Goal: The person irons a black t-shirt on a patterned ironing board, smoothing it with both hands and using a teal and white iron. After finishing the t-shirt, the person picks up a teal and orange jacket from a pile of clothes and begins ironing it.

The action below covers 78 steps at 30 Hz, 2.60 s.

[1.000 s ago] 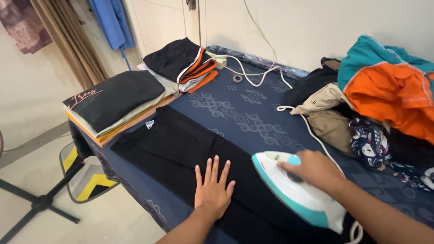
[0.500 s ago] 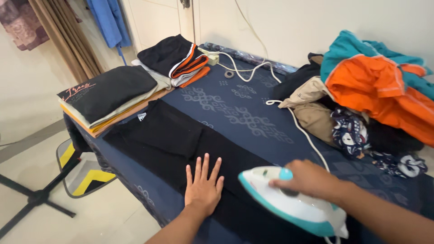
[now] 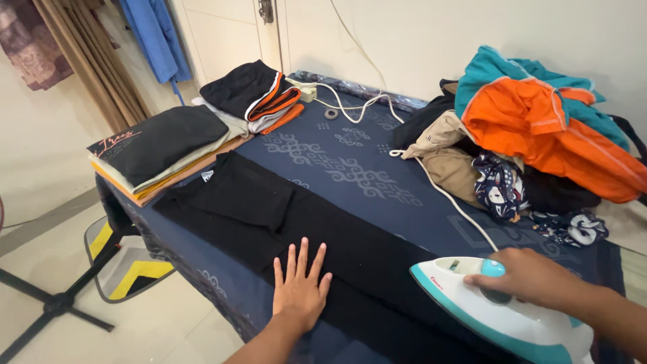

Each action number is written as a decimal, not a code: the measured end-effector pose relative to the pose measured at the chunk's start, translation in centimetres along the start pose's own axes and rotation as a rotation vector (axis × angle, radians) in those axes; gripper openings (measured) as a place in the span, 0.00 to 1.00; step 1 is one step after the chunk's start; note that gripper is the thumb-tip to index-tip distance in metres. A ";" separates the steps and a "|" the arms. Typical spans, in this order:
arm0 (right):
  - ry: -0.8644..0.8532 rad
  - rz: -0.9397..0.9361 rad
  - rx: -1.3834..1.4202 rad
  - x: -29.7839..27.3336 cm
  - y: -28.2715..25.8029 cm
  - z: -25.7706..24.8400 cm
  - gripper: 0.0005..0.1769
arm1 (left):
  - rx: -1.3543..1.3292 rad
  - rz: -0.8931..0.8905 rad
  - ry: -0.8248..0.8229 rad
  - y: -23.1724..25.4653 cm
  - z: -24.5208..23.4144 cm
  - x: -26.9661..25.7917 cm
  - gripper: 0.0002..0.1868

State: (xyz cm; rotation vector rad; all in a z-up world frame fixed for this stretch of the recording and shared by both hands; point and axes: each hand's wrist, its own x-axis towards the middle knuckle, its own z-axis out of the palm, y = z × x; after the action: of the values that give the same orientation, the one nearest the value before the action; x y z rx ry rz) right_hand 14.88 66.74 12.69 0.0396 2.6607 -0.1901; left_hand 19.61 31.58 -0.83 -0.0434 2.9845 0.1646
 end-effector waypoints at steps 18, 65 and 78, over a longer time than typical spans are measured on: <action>0.227 -0.045 0.031 6.1 -0.8 0.3 0.44 | -0.087 0.120 0.030 0.6 1.6 -4.3 0.35; -0.230 -0.582 -0.253 -3.1 -1.6 1.6 0.31 | -0.265 0.011 0.300 -1.0 2.7 3.4 0.36; 0.141 -0.111 0.023 -1.0 -2.7 1.6 0.37 | -0.077 0.290 0.099 2.8 2.2 3.3 0.35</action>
State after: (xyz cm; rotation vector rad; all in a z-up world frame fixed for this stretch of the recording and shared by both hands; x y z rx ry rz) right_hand 16.30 63.86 12.04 -0.0908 2.8033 -0.2623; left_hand 16.59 34.50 -3.24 0.3843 3.0660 0.3186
